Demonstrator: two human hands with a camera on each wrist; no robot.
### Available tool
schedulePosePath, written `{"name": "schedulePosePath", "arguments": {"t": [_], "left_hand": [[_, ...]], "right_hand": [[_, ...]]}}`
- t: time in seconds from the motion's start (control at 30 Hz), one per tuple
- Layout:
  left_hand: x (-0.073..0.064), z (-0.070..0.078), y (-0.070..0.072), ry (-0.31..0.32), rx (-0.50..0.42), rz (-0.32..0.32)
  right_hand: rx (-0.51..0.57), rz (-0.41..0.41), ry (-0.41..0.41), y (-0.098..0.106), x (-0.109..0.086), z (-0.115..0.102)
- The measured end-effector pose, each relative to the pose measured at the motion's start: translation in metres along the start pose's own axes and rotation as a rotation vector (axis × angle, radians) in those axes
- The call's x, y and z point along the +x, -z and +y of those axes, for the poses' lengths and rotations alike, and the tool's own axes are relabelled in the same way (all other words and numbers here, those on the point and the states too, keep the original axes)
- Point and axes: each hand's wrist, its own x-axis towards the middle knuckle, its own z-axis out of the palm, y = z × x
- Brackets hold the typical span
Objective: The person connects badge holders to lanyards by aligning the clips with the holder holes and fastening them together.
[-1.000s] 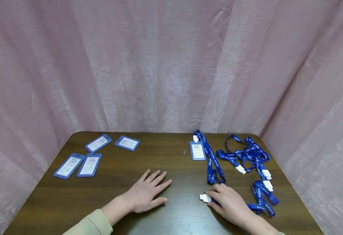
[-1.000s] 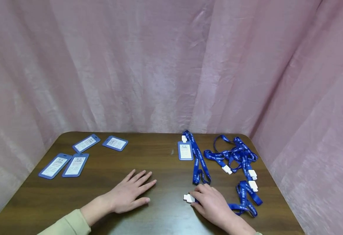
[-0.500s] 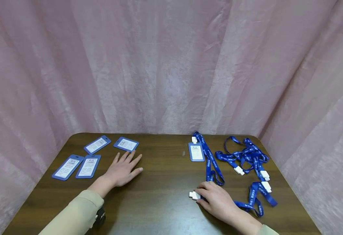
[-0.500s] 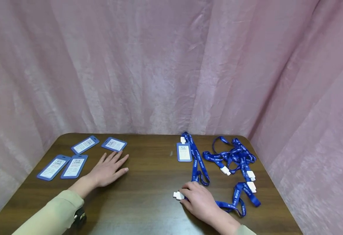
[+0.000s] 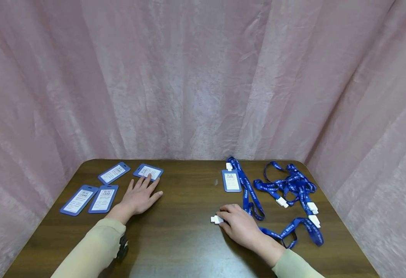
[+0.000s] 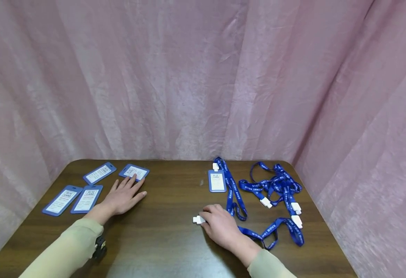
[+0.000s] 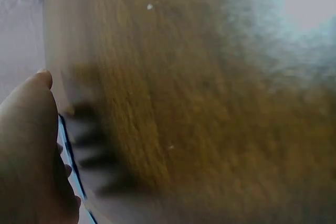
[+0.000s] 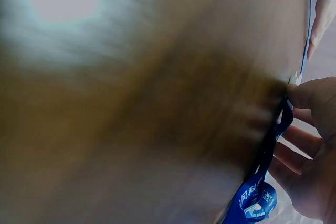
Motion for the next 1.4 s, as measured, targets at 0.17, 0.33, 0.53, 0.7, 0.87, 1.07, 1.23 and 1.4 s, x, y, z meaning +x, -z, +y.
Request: {"name": "schedulePosePath", "arguments": {"t": [0.17,0.33,0.53,0.7,0.87,1.07,1.23,1.4], "left_hand": [[0.008,-0.002,-0.002,0.021,0.004,-0.012],[0.014,-0.001,-0.001,0.047,-0.016,-0.03],[0.017,0.004,0.0,0.076,-0.03,-0.061],[0.018,0.003,-0.003,0.078,-0.029,-0.061],[0.018,-0.001,-0.009,0.044,-0.002,-0.027],[0.001,0.011,-0.004,-0.008,0.042,-0.005],[-0.016,0.017,-0.009,-0.101,0.044,0.035],[-0.035,0.022,-0.014,-0.172,0.018,0.069]], "right_hand": [[0.007,0.02,-0.035,-0.001,0.011,0.004],[0.027,0.003,-0.063,-0.001,0.017,0.006],[0.045,-0.045,-0.121,0.0,0.017,0.006],[0.041,-0.067,-0.138,0.001,0.017,0.008],[0.031,-0.078,-0.135,0.004,0.017,0.009],[0.011,-0.104,-0.151,0.004,0.018,0.008],[-0.003,-0.127,-0.153,0.004,0.018,0.007],[0.0,-0.156,-0.159,0.005,0.02,0.008]]}}
